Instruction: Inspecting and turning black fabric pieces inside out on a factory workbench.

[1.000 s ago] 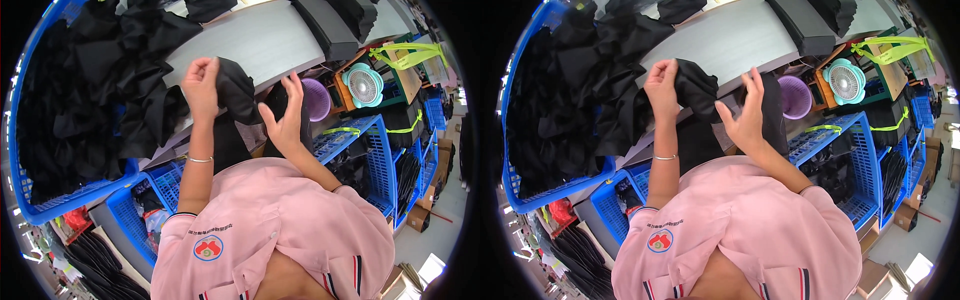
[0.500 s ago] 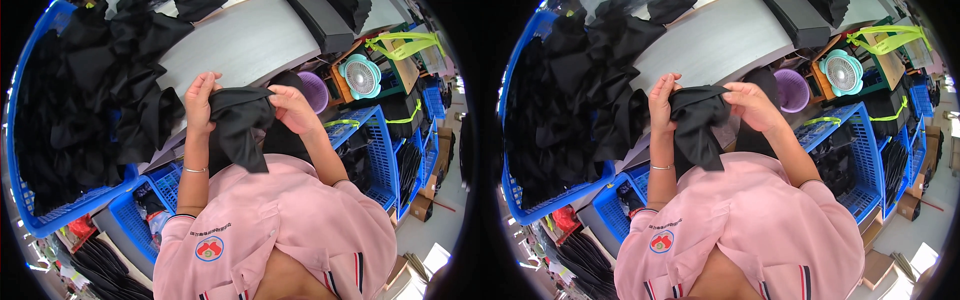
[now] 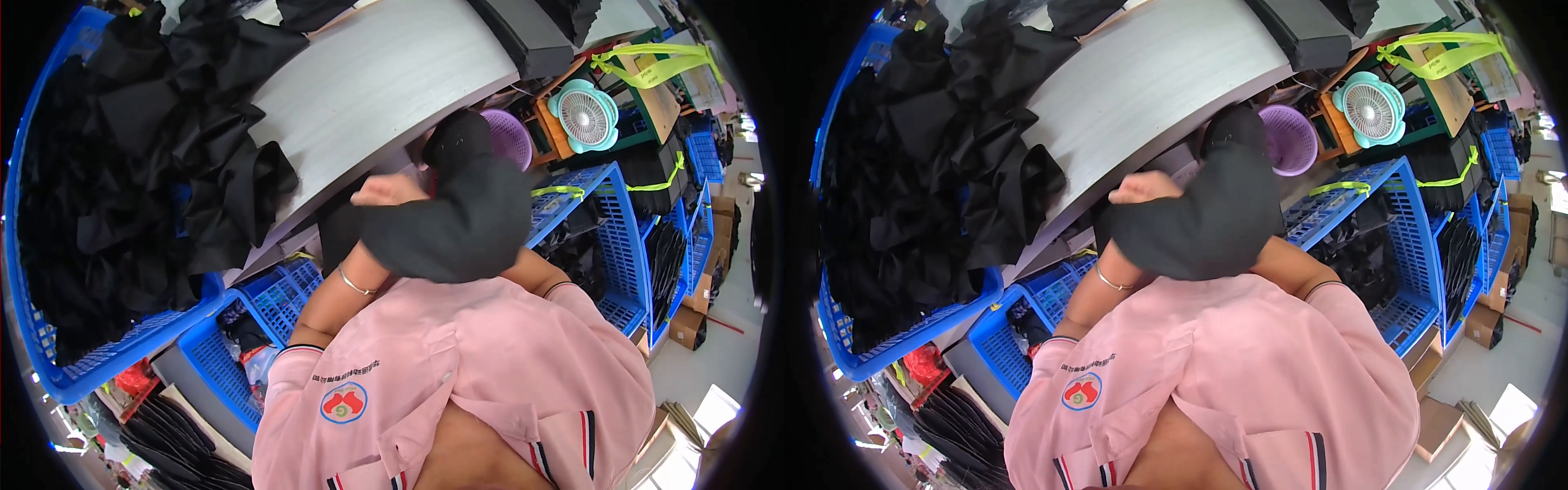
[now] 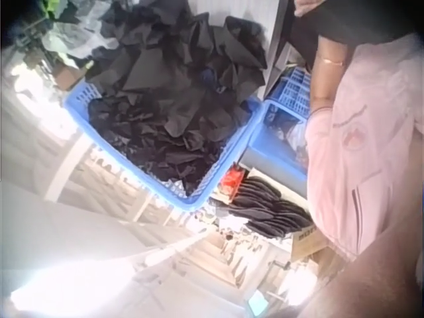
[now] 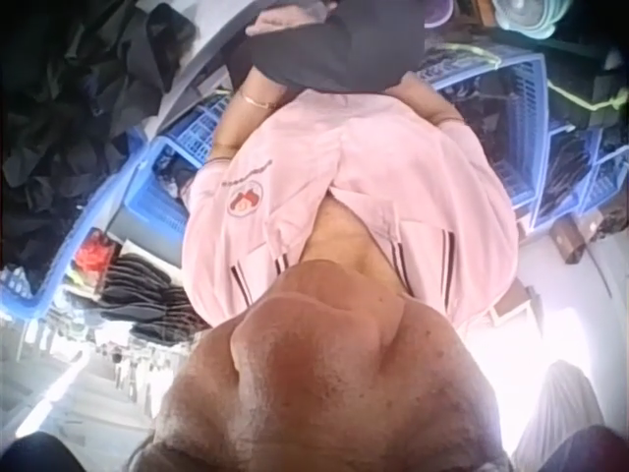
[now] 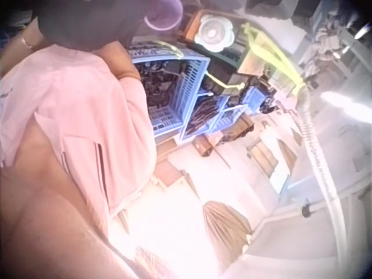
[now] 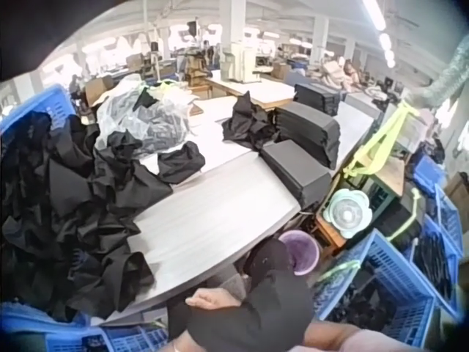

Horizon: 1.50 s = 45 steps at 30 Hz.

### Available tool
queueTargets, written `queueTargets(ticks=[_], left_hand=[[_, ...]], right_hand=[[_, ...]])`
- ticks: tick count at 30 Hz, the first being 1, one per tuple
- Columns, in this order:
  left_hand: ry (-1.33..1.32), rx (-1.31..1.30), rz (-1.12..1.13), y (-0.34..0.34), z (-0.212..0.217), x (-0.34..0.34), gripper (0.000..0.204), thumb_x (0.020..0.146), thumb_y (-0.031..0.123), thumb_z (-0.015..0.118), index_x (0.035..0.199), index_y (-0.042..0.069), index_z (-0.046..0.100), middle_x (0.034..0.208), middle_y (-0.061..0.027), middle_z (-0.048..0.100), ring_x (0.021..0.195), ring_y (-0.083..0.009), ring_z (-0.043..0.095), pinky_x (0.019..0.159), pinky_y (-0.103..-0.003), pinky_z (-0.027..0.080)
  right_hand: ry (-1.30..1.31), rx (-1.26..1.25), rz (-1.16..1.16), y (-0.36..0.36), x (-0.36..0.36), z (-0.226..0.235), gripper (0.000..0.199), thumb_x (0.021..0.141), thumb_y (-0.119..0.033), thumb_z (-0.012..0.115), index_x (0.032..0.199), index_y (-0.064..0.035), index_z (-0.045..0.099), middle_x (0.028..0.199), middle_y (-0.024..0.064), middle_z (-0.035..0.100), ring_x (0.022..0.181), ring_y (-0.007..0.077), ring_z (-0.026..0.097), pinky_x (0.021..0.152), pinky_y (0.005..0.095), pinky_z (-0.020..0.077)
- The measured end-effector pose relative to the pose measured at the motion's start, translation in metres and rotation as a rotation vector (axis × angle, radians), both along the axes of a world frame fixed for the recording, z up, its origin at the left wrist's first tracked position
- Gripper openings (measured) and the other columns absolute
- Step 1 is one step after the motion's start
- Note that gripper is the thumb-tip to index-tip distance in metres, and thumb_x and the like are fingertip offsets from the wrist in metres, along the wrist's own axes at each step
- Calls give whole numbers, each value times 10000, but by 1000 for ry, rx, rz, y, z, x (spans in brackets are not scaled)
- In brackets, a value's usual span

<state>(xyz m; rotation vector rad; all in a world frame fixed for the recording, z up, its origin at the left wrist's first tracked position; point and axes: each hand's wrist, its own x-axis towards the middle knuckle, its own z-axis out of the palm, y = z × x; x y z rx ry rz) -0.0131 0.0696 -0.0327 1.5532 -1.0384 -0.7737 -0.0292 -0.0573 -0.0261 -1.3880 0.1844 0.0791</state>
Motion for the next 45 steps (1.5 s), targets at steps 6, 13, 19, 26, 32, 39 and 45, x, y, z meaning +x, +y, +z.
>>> queueTargets(ticks=[6,13,19,26,32,39,45], left_hand=[[-447,-123,329,-31,87,26,504,1047,140,435,1522,22,314,1533,-101,400,1365,-179,441,1103,-311,381],[501,-817,703,-13,67,49,573,912,-12,621,1449,-20,422,1543,-166,406,1395,-273,453,1170,-337,334],[-387,-80,498,9,77,60,718,891,8,668,1515,-16,314,1360,-165,527,1312,-282,516,1125,-336,387],[-597,10,306,32,36,72,566,932,149,653,1445,6,463,1454,-108,516,1311,-204,501,1115,-293,381],[1104,-246,346,34,-15,11,455,972,354,608,1325,67,610,1353,-139,600,1193,-249,596,1019,-370,494],[1533,-922,79,35,-4,38,578,1055,437,365,1498,68,404,1503,-149,468,1327,-276,505,1112,-421,430],[1726,-1011,-21,21,5,34,597,1057,435,358,1528,67,344,1547,-151,406,1407,-303,415,1193,-446,330]], right_hand=[[146,-79,-115,-6,-30,-14,268,1000,-245,614,947,9,684,783,-23,635,713,47,549,665,226,460],[-185,-286,-331,-26,-37,35,330,1056,-273,498,1075,16,655,953,41,666,861,100,588,819,244,462],[-257,-541,-127,-35,-15,63,168,919,-129,687,989,24,690,967,55,662,965,159,595,857,280,469],[-180,115,-164,-59,2,82,212,966,-198,660,1011,1,717,962,23,666,910,84,592,859,260,471],[-168,-49,-256,-78,49,94,357,1032,-308,562,1129,10,693,964,42,676,858,96,615,864,263,472],[-510,-889,-174,-52,6,101,560,791,-158,796,1297,-54,580,1281,127,594,1175,301,598,1017,368,462],[-730,-1263,-385,-49,21,67,534,733,33,693,1248,-76,606,1032,112,674,937,315,657,848,366,529]])
